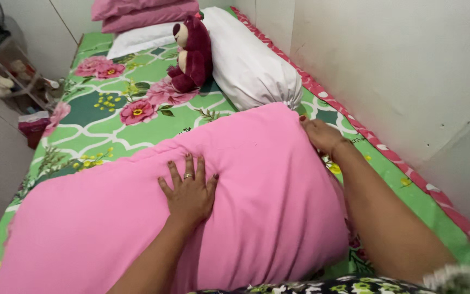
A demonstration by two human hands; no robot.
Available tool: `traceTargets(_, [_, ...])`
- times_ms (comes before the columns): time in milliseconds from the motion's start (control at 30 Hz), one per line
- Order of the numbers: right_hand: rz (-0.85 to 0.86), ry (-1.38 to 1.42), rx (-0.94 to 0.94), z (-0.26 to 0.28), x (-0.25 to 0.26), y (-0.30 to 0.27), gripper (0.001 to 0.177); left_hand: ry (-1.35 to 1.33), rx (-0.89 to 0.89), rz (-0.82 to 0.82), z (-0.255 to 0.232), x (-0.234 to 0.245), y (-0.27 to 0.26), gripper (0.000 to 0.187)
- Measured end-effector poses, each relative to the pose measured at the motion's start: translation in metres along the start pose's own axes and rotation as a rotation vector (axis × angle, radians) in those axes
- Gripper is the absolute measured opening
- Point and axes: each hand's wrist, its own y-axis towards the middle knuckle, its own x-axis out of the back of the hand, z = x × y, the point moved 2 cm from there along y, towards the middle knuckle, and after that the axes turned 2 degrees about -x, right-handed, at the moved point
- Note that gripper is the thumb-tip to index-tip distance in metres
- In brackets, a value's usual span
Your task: The person folds a pink comforter on a bed with a floral sheet, then smooths the sheet and adjusts a white pillow and a stuffed toy. The comforter is folded into a compact bundle and placed at the foot of the bed.
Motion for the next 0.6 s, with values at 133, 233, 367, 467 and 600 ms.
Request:
traceTargets(133, [-0.064, -0.131, 0.014, 0.014, -0.018, -0.071, 0.085, 0.019, -0.015, -0.008, -0.002, -0.003, 0.006, 0.071])
traceTargets(233, [-0.116, -0.473, 0.047, 0.024, -0.044, -0.11, 0.076, -0.025, -0.012, 0.019, -0.003, 0.001, 0.009, 0.07])
traceTargets(367, [-0.033, -0.547, 0.001, 0.021, -0.061, -0.115, 0.066, -0.152, -0.091, 0.026, 0.005, 0.005, 0.006, 0.069])
traceTargets(467, [0.008, -0.488, -0.019, 0.008, -0.067, -0.098, 0.069, -0.251, -0.208, -0.096, 0.038, 0.009, -0.005, 0.07])
traceTargets(600, [0.078, -0.251, -0.149, -0.024, -0.068, -0.067, 0.083, 0.036, 0.33, -0.07, 0.148, 0.019, -0.046, 0.075])
